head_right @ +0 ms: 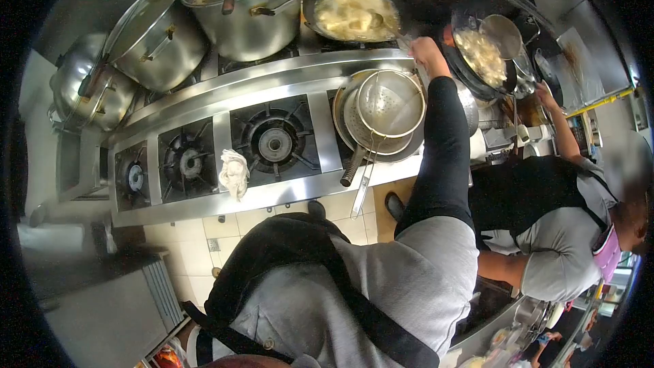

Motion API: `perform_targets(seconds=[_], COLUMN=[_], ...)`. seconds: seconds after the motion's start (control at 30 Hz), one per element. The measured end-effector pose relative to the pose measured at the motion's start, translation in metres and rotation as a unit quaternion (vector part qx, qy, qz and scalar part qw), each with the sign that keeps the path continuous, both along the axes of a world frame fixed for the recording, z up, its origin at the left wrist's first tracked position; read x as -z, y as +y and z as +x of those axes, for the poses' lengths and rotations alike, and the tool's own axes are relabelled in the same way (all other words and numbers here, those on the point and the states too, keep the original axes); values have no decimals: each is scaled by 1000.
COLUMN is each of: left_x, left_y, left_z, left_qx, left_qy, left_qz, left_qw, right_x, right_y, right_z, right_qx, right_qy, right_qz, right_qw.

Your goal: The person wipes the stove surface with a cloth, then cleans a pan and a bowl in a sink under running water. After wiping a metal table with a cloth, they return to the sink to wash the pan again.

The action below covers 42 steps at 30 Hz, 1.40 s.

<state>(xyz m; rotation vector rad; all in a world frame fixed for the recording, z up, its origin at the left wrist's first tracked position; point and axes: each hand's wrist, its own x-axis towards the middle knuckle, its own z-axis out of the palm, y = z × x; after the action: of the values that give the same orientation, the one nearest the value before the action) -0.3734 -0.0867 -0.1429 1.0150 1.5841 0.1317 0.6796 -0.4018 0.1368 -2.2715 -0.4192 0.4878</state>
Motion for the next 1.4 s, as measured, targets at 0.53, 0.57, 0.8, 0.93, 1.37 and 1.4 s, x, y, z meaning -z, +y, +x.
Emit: perform_targets(seconds=[0.53,0.57,0.8,0.93,1.37,1.4], left_x=[8,9,5,-4,-36,-36], left_y=[28,27,19,4,-55,-55], left_z=[22,21,15,10,3,4], left_qx=[19,17,10,-5,-57,-56], left_qy=[-31,-32,-14,3,30,30], left_qz=[14,13,15,18,21,22], left_qw=[999,999,1000,1000,998,998], right_x=[-90,-81,-90,-86,-55,-48], right_y=[131,128,71,67,123,130], right_z=[-110,-109,-67,-15,1,10], right_qx=[-130,-130,-43,53,98,98], right_qy=[-257,-276,-237,-282,-279,-277], right_qz=[-173,-181,-79,-131,-232,-232], right_qw=[942,935,967,949,927,927])
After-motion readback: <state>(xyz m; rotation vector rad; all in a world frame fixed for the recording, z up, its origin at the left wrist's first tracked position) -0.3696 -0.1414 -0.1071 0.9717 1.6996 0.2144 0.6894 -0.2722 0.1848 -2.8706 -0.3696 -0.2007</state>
